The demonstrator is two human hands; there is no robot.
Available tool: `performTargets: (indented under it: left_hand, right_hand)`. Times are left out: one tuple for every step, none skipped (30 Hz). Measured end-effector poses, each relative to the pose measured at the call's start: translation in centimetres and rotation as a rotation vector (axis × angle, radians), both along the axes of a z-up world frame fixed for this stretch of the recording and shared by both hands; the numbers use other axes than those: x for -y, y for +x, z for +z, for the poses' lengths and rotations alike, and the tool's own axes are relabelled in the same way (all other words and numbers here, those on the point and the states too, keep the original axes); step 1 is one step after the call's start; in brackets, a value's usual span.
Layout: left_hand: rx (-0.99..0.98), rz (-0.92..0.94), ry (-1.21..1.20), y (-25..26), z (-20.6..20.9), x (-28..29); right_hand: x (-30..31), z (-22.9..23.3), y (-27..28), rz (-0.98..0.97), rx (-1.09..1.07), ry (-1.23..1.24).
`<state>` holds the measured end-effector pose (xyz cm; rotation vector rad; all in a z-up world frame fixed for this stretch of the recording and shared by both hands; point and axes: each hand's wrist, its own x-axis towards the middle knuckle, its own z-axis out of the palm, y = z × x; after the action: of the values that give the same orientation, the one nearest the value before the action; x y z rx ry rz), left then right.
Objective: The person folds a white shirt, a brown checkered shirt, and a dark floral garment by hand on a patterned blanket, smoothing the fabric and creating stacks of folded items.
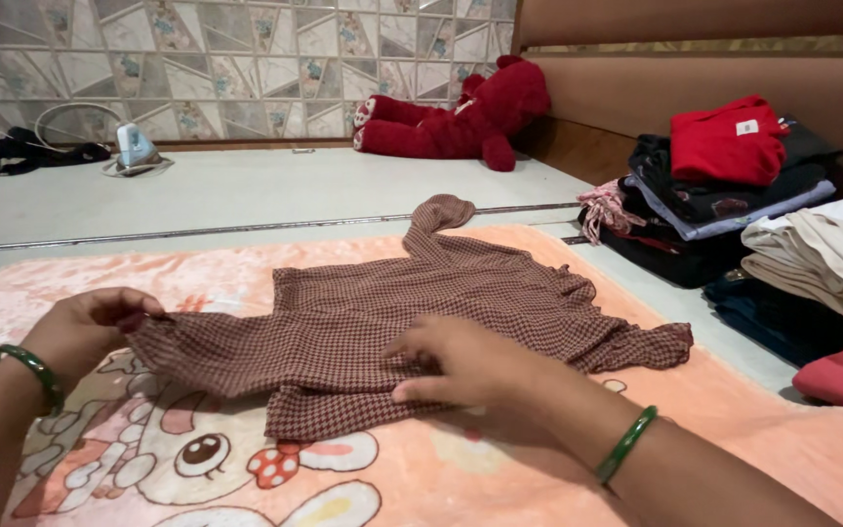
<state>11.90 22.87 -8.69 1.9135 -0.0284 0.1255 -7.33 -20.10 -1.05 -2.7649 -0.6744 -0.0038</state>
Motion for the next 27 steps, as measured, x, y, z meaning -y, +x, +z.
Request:
performTargets:
  left_hand:
    - [-0.006,-0.009,0.047,-0.4,0.2,0.3]
    - [-0.012,-0.017,0.094,-0.8,0.5,0.7]
    - [-0.009,-0.022,0.08,-1.2,0.8,1.1]
    - [-0.006,-0.026,0.066,-1.5,1.1,1.5]
    - [-0.002,-0.031,0.051,-1.8,1.4,1.9]
    - [0.036,-0.042,-0.007,-2.1,2.0,2.3]
    - [0.075,-0.053,-0.066,-2.6,2.7,2.9]
    - [0.114,-0.064,-0.126,-3.1,3.5,3.5]
    - [0.156,-0.101,-0.146,-3.7,4.6,4.3]
    - [0.197,-0.138,-0.165,-4.3,5.8,5.3]
    - [0.24,-0.177,-0.184,-4.8,7.0,6.6]
    - [0.29,-0.29,-0.184,-5.2,8.2,8.3]
    - [0.34,-0.404,-0.184,-5.8,9.1,10.1]
    - [0.294,-0.421,-0.079,-6.6,9.3,12.3]
    - [0.248,-0.436,0.025,-7.5,9.3,14.7]
    - [0.315,-0.701,-0.039,-8.2,9.1,17.2]
    - [0.343,-0.682,0.124,-9.4,8.3,19.5]
    - [0.37,-0.658,0.288,-10.5,7.3,21.5]
    - [0.351,-0.693,0.227,-11.1,6.9,22.2]
    - [0.331,-0.727,0.166,-11.3,6.5,22.8]
    - [0.31,-0.76,0.106,-11.2,6.1,23.1]
    - [0.35,-0.689,0.116,-10.8,5.7,22.9]
    - [0.389,-0.619,0.127,-10.3,5.6,22.4]
    - [0.428,-0.55,0.138,-9.9,5.4,21.7]
    - [0.426,-0.504,0.225,-9.8,5.1,20.9]
    - [0.423,-0.457,0.31,-9.9,4.9,20.1]
    - [0.419,-0.409,0.396,-10.1,5.1,19.7]
  right_hand:
    - [-0.8,-0.3,-0.4,0.024,0.002,-0.005]
    - [-1.3,-0.6,-0.7,0.047,0.005,-0.009]
    - [-1.5,-0.9,-0.8,0.096,0.041,-0.028]
    - [-1.7,-1.2,-0.6,0.145,0.077,-0.046]
    - [-1.7,-1.5,-0.3,0.194,0.114,-0.065]
    - [-1.6,-1.8,0.0,0.213,0.111,-0.016]
    - [-1.3,-2.0,0.3,0.232,0.108,0.032]
    - [-1.0,-2.2,0.5,0.25,0.105,0.081]
    - [-0.7,-2.5,0.7,0.195,0.034,0.152]
    - [-0.3,-2.8,0.9,0.14,-0.037,0.224]
    - [0.1,-3.2,1.2,0.083,-0.107,0.296]
    - [0.1,-3.4,2.0,0.064,-0.154,0.439]
    - [0.1,-3.4,3.1,0.046,-0.199,0.582]
    - [0.2,-3.5,3.8,0.028,-0.245,0.724]
    - [0.7,-3.5,4.1,-0.062,-0.371,0.874]
    - [1.2,-3.3,4.3,-0.155,-0.497,1.022]
    - [1.5,-3.1,4.4,-0.249,-0.62,1.168]
    - [1.7,-3.1,4.4,-0.337,-0.628,1.213]
    - [1.8,-3.2,4.4,-0.424,-0.634,1.255]
    - [1.9,-3.3,4.6,-0.512,-0.641,1.296]
    - [2.0,-3.8,4.8,-0.441,-0.604,1.204]
    - [2.1,-4.4,5.0,-0.371,-0.567,1.113]
    - [2.2,-4.9,5.4,-0.303,-0.528,1.024]
    - [2.4,-5.3,5.8,-0.314,-0.478,1.039]
    - [2.5,-5.5,6.3,-0.325,-0.428,1.053]
    - [2.6,-5.6,6.7,-0.335,-0.378,1.066]
    - [2.9,-5.3,7.0,-0.36,-0.378,1.138]
